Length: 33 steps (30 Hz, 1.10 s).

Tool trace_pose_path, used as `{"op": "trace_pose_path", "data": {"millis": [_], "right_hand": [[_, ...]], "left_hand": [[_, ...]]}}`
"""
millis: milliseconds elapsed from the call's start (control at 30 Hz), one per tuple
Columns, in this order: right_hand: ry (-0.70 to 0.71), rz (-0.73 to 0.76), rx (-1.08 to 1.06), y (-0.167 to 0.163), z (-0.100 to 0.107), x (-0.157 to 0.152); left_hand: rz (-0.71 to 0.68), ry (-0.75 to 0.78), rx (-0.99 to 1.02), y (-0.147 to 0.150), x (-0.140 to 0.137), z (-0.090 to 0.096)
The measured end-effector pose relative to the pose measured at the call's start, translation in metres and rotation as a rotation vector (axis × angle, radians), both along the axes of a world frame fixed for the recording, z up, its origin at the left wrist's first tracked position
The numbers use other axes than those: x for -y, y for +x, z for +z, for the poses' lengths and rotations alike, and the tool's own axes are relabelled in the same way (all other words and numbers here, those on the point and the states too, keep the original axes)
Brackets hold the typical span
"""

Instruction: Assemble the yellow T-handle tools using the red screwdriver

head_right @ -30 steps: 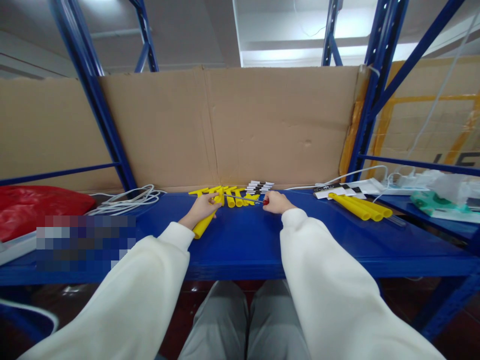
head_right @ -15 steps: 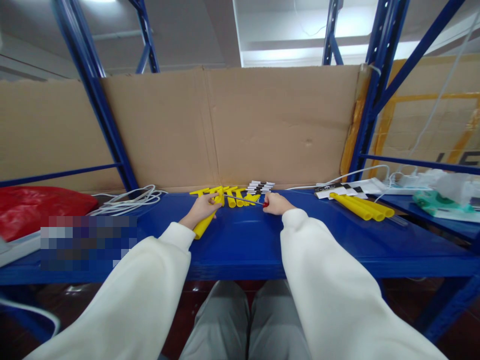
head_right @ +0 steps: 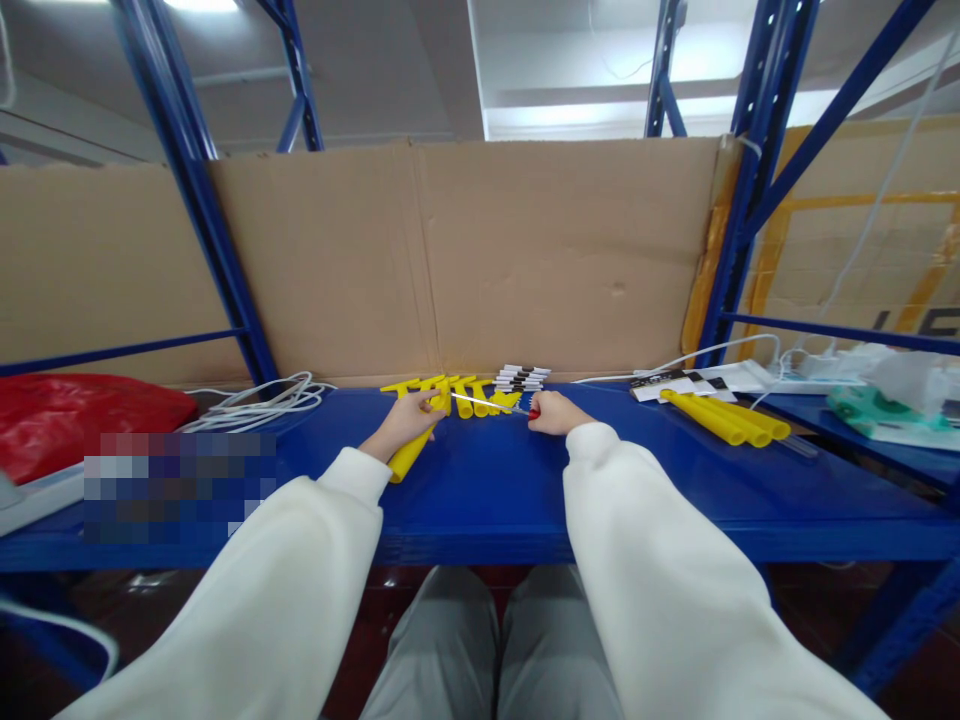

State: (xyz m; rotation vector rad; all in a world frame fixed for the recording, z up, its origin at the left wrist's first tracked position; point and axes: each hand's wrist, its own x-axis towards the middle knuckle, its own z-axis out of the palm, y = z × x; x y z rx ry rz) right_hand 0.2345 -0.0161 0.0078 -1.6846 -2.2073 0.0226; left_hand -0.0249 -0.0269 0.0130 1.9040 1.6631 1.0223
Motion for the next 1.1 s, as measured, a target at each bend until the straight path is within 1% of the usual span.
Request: {"op": "trace_pose_path", "data": {"millis": [133,300,467,600,700,833,1100], "right_hand": [[0.022,-0.027,-0.022,0.0015,-0.0013,-0.0025],[-0.058,-0.015,-0.037,0.0015,0.0018,0.0003],[-0.018,-0.060,-0.035,0.0012,0.0011,0.0016],[0.012,-0.046,-0.073,0.0037,-0.0019,-0.0024],[-0.023,-0.025,-0.074,0.0043,-0.0012,-0.0026],[-0.020,-0.064,-0.033,0.0020,0.0009,0.0013],[-0.027,-0.032,-0.106,0.0023,-0.0004,-0.0011]], "left_hand": [[-0.008,-0.013,0.037,-0.0007,-0.0021,-0.0018],[-0.002,-0.022,0.054,0.0002,-0.0008,0.0003],[-0.008,-0.018,0.055,0.0011,0.0009,0.0019],[-0.017,-0.025,0.072,0.0009,0.0017,0.0020],[-0.010,-0.028,0.079,0.0003,0.0009,0.0012],[-0.014,-0.034,0.071,-0.0004,-0.0014,-0.0006],[-0.020,-0.031,0.058,-0.0008,-0.0001,-0.0004]]}}
